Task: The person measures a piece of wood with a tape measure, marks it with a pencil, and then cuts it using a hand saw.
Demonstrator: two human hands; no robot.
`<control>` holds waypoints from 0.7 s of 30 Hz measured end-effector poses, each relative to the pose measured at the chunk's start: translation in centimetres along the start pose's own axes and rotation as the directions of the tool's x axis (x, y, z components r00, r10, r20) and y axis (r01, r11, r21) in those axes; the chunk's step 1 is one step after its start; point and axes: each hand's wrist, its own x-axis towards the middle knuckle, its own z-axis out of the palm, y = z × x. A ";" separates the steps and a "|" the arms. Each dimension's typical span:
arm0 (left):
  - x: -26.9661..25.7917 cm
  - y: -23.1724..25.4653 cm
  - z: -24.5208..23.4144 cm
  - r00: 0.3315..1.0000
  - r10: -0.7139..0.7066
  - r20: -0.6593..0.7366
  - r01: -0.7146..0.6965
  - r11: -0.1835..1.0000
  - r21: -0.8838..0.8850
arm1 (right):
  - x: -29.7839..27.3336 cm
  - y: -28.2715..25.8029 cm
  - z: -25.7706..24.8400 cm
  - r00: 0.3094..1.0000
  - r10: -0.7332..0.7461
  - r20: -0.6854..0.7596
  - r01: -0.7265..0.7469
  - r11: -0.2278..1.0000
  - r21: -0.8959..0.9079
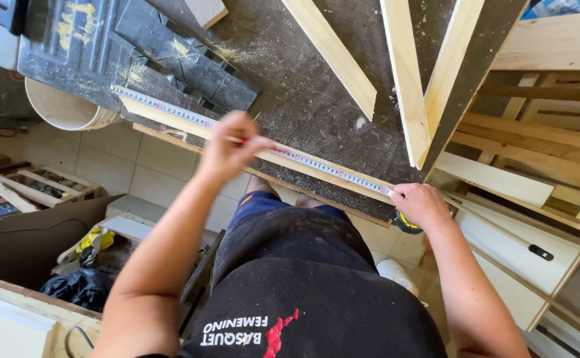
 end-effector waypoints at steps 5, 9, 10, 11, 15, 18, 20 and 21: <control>0.6 0.9 7.7 0.911 -0.180 0.371 0.272 0.938 -0.213 | -0.4 -0.4 -0.4 1.000 -0.005 -0.003 0.005 1.000 0.010; -0.3 -4.9 11.0 0.878 -0.339 0.339 0.369 0.929 -0.028 | -0.5 -0.4 -0.6 1.000 0.006 0.001 -0.006 1.000 0.022; -0.4 -5.6 11.2 0.877 -0.337 0.343 0.368 0.929 -0.027 | -0.5 -0.5 -0.7 1.000 0.009 0.000 -0.009 1.000 0.025; -0.5 -6.4 11.3 0.895 -0.310 0.320 0.335 0.942 -0.027 | -0.5 -0.5 -0.8 1.000 0.012 0.005 -0.013 1.000 0.025; -0.4 -6.2 11.4 0.913 -0.258 0.315 0.276 0.961 -0.010 | -0.2 -0.3 -0.5 1.000 0.020 0.010 -0.020 0.999 0.026; -0.2 -6.2 11.4 0.917 -0.240 0.319 0.234 0.971 0.056 | -0.1 -0.3 -0.4 1.000 0.028 0.010 -0.028 1.000 0.009; -0.3 -5.9 11.5 0.917 -0.238 0.319 0.224 0.971 0.081 | -0.3 -0.5 -0.7 1.000 0.027 0.010 -0.027 1.000 0.014; -0.5 -5.8 11.5 0.917 -0.237 0.320 0.214 0.971 0.105 | -0.5 -0.6 -0.8 1.000 0.028 0.011 -0.028 0.999 0.020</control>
